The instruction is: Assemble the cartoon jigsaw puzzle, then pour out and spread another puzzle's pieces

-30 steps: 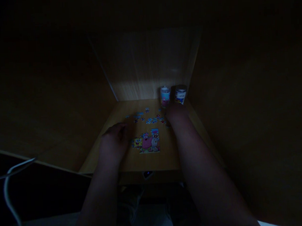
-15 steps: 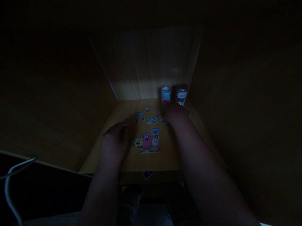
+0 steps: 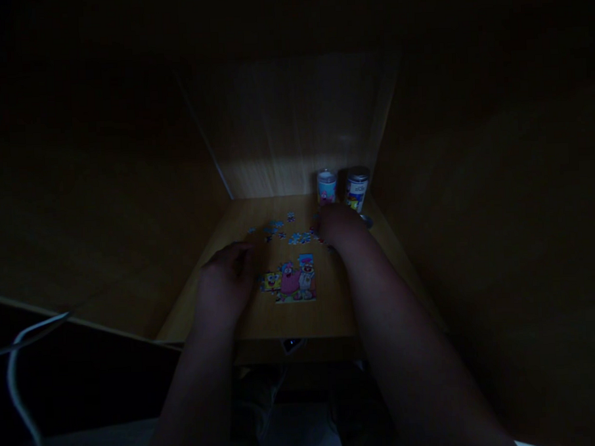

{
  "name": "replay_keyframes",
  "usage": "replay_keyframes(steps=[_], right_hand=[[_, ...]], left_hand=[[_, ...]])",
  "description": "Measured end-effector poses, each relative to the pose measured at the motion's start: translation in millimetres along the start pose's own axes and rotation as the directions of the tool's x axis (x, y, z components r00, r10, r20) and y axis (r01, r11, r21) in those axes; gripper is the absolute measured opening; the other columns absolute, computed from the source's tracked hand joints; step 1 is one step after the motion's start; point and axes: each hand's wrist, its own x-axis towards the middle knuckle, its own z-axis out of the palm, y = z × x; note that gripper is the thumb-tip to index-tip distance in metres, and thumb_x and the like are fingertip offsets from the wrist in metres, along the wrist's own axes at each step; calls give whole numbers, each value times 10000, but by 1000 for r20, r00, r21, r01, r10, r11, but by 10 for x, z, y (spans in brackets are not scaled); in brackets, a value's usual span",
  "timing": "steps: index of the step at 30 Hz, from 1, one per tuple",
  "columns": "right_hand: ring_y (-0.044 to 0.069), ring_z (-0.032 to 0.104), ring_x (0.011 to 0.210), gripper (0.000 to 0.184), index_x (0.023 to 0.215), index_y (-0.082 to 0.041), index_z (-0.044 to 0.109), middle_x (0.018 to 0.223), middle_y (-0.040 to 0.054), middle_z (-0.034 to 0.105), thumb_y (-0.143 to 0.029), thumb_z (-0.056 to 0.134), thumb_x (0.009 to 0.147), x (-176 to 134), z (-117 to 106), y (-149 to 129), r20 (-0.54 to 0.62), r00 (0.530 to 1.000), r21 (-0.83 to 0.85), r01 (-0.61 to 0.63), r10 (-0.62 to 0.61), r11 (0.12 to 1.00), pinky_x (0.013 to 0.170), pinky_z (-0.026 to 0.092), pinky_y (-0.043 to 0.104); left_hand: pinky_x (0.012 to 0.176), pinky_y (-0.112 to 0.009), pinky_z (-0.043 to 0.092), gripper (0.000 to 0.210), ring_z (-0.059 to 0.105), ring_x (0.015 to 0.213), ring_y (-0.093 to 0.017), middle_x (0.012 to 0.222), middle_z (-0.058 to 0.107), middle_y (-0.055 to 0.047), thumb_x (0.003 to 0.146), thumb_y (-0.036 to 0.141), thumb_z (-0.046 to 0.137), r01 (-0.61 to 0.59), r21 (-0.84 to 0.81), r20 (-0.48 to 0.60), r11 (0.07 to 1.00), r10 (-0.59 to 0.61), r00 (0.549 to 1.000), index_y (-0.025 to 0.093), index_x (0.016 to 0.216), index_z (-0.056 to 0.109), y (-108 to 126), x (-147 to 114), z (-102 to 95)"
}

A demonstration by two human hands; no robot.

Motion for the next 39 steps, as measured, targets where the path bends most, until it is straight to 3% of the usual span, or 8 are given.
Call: replay_keyframes(steps=[4, 10, 14, 17, 26, 34, 39], right_hand=[[282, 748, 1088, 166, 1031, -219, 842, 1194, 134, 816, -288, 700, 980, 9, -1, -60, 4, 995, 13, 97, -97, 995, 918, 550, 361], [244, 751, 1061, 191, 1095, -238, 823, 1163, 88, 821, -317, 835, 921, 7, 69, -92, 38, 983, 59, 180, -182, 982, 896, 542, 318], [233, 746, 1098, 174, 1135, -241, 822, 1216, 81, 818, -299, 763, 982, -28, 67, -137, 41, 977, 60, 207, -210, 976, 916, 536, 306], [263, 741, 1132, 203, 1135, -218, 833, 1238, 115, 810, -241, 667, 1020, -39, 44, -147, 34, 980, 21, 195, -196, 981, 933, 536, 335], [290, 748, 1128, 201, 1103, -201, 851, 1213, 143, 816, -229, 692, 983, -49, 6, -161, 71, 984, -49, 165, -161, 985, 916, 544, 344], [275, 776, 947, 235, 1085, -145, 835, 1079, 172, 825, -301, 698, 976, -65, -23, -190, 147, 989, -88, 46, -32, 995, 732, 529, 316], [286, 771, 1016, 234, 1108, -153, 837, 1154, 172, 817, -268, 688, 969, -50, -18, -176, 129, 991, -101, 60, -47, 993, 762, 522, 322]], left_hand=[[891, -426, 647, 225, 787, 953, -277, 1062, 840, -99, 1020, 224, 579, -19, 7, -15, 1000, 19, 1000, 221, 1087, 794, -5, 1, 5], [877, -427, 649, 226, 787, 949, -275, 1050, 841, -96, 1020, 227, 575, -13, -14, -28, 1000, 12, 1000, 218, 1077, 794, 16, -1, 3], [889, -421, 645, 227, 789, 962, -277, 1072, 843, -90, 1022, 223, 575, -14, -9, -18, 1000, 14, 1000, 232, 1080, 794, 36, 4, -5], [891, -412, 639, 225, 789, 957, -276, 1063, 842, -91, 1028, 229, 575, -4, 4, -7, 1000, 4, 1000, 220, 1076, 794, 45, 7, -6], [901, -397, 622, 220, 788, 980, -282, 1083, 839, -95, 1023, 209, 585, -4, 8, 2, 1000, 4, 1000, 218, 1093, 793, 26, -7, 24], [923, -401, 610, 244, 781, 994, -284, 1098, 836, -112, 1024, 207, 568, 27, -3, 31, 1000, -27, 999, 195, 1098, 801, 68, 0, 7], [838, -362, 594, 240, 790, 917, -272, 1027, 843, -93, 1019, 246, 596, 155, -45, 1, 987, -155, 988, 211, 1113, 813, 45, -9, -24]])
